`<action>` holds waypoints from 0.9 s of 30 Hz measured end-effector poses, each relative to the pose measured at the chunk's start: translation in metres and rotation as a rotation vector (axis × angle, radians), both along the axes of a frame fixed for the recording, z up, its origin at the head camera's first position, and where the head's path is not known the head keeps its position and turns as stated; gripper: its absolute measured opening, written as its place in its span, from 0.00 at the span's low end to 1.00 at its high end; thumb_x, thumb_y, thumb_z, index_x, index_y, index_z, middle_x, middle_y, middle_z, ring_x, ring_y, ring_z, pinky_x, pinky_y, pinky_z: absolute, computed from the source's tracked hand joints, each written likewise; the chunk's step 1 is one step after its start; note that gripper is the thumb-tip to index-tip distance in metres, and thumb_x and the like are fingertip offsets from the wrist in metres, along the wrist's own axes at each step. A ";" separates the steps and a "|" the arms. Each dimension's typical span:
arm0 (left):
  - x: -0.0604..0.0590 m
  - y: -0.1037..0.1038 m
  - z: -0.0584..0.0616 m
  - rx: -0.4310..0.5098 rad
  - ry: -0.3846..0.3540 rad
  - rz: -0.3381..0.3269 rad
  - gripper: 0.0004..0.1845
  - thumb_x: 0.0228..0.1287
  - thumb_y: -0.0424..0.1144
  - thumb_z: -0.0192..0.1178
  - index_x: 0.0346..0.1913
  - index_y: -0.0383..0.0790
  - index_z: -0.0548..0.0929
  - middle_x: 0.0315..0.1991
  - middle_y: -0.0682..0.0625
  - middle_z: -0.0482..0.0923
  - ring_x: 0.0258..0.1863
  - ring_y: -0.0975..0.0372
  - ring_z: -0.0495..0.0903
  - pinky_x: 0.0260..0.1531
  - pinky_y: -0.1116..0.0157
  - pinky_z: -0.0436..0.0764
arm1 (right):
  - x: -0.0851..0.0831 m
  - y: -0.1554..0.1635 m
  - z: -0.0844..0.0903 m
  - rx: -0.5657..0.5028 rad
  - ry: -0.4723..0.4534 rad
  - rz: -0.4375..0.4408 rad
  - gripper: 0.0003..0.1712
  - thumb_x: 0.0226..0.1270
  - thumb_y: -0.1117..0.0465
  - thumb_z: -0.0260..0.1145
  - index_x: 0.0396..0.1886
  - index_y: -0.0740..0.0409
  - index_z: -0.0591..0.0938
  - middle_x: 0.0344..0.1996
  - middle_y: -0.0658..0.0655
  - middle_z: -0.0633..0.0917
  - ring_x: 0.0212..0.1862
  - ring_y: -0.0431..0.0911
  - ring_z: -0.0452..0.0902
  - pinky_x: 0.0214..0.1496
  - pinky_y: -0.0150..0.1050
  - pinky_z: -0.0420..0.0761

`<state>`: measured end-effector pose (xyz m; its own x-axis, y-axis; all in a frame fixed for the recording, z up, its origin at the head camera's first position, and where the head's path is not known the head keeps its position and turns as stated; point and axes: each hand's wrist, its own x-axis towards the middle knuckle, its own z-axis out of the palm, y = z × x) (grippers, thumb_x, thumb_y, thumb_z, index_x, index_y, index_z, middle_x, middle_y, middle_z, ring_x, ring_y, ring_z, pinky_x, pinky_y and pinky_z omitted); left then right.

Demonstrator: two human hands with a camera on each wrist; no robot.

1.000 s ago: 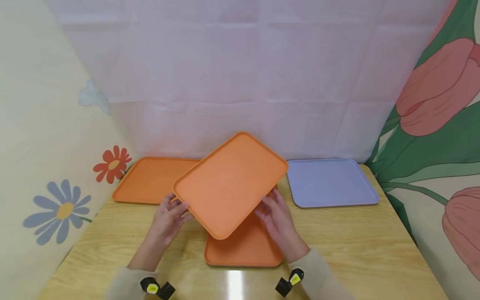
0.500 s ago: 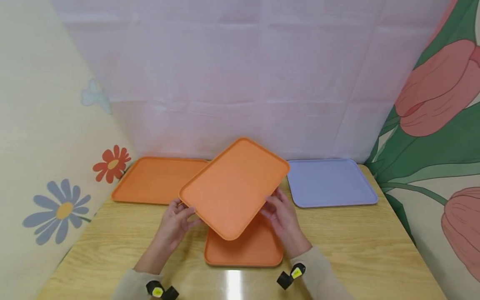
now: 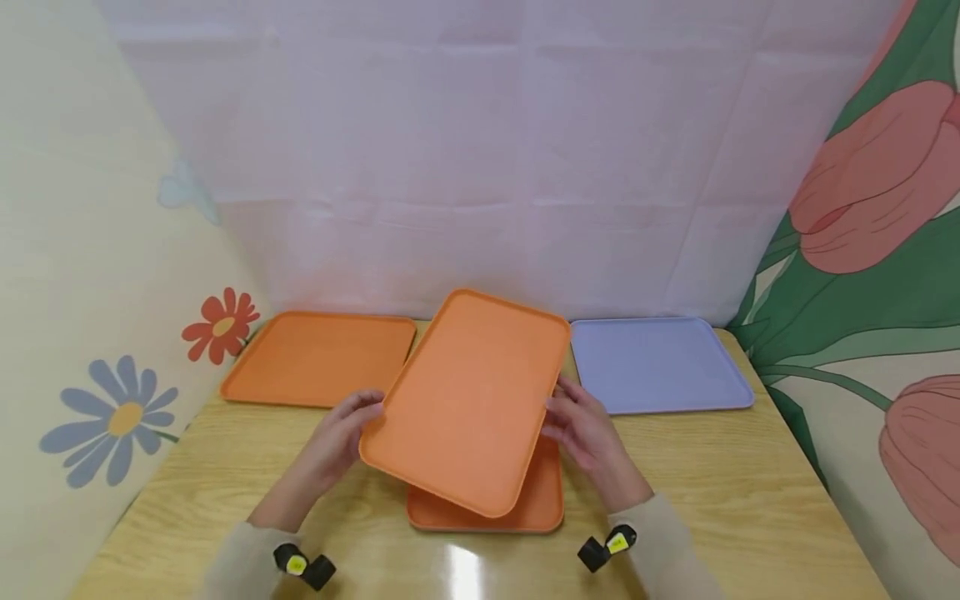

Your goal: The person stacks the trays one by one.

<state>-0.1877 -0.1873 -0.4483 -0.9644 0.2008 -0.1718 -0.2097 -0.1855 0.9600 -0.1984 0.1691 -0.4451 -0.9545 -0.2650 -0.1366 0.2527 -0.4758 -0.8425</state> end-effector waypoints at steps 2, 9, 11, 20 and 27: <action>-0.003 -0.003 0.001 -0.065 0.019 -0.048 0.23 0.67 0.43 0.55 0.60 0.38 0.65 0.55 0.49 0.68 0.45 0.62 0.75 0.36 0.61 0.82 | 0.000 0.003 -0.001 0.018 0.019 0.042 0.37 0.68 0.72 0.50 0.73 0.59 0.48 0.43 0.49 0.79 0.35 0.41 0.80 0.34 0.36 0.81; -0.019 -0.002 0.006 -0.068 0.029 -0.211 0.29 0.68 0.43 0.53 0.68 0.39 0.59 0.57 0.42 0.68 0.50 0.55 0.74 0.42 0.53 0.80 | -0.007 0.013 -0.008 0.044 0.072 0.138 0.36 0.67 0.74 0.48 0.72 0.66 0.46 0.38 0.50 0.79 0.35 0.42 0.81 0.35 0.36 0.82; -0.023 0.000 0.006 -0.057 0.026 -0.232 0.31 0.68 0.41 0.52 0.69 0.39 0.56 0.55 0.43 0.69 0.49 0.57 0.75 0.40 0.54 0.80 | -0.010 0.016 -0.008 0.053 0.086 0.172 0.36 0.67 0.75 0.47 0.72 0.68 0.45 0.38 0.50 0.79 0.35 0.42 0.81 0.36 0.37 0.82; -0.035 0.009 -0.002 -0.060 0.027 -0.270 0.33 0.67 0.32 0.51 0.71 0.40 0.51 0.51 0.43 0.68 0.46 0.58 0.76 0.32 0.55 0.82 | -0.024 0.029 -0.007 0.140 0.098 0.263 0.37 0.68 0.74 0.48 0.72 0.67 0.44 0.45 0.52 0.78 0.41 0.44 0.81 0.38 0.41 0.83; -0.037 0.017 -0.001 -0.084 0.014 -0.261 0.32 0.67 0.30 0.51 0.71 0.40 0.51 0.50 0.42 0.68 0.45 0.57 0.75 0.32 0.53 0.82 | -0.032 0.030 -0.007 0.249 0.050 0.214 0.38 0.67 0.72 0.52 0.73 0.65 0.46 0.41 0.51 0.78 0.40 0.43 0.80 0.40 0.42 0.82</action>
